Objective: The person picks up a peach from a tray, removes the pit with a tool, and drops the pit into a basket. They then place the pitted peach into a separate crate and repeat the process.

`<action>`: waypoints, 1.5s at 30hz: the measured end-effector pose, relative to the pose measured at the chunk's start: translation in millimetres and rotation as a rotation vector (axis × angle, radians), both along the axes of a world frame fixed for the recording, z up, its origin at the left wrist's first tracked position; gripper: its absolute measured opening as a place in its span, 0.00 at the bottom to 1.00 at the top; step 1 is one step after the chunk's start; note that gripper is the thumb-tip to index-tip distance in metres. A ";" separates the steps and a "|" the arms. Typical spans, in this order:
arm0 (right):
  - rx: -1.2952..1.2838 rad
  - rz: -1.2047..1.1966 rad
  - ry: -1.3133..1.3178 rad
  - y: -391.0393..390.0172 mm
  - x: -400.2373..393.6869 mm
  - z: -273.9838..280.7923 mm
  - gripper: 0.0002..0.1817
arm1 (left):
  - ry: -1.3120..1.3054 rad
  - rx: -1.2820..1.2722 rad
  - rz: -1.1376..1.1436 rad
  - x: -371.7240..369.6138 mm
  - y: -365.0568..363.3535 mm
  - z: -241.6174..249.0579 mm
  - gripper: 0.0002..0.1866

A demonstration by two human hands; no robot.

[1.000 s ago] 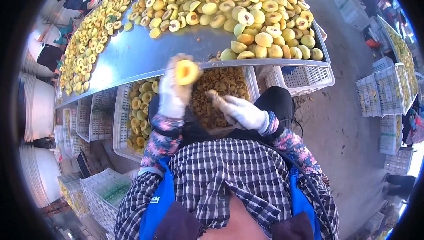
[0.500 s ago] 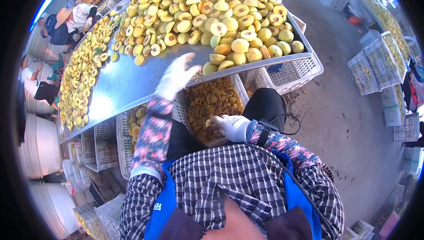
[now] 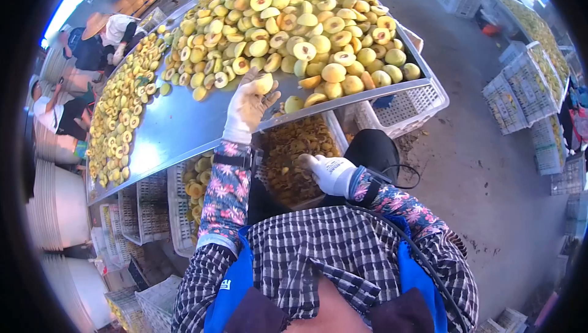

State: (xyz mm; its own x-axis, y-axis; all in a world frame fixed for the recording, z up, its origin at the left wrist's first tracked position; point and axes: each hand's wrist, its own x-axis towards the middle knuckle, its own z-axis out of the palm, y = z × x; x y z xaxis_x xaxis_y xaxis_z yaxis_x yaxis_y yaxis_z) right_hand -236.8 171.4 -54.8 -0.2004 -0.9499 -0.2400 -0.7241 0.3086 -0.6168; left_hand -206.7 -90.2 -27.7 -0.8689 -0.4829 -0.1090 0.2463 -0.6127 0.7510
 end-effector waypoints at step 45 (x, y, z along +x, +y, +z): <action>-0.424 -0.228 -0.212 -60.8 -0.2 40.0 0.19 | 0.298 -0.047 0.109 81.0 69.3 -8.2 0.21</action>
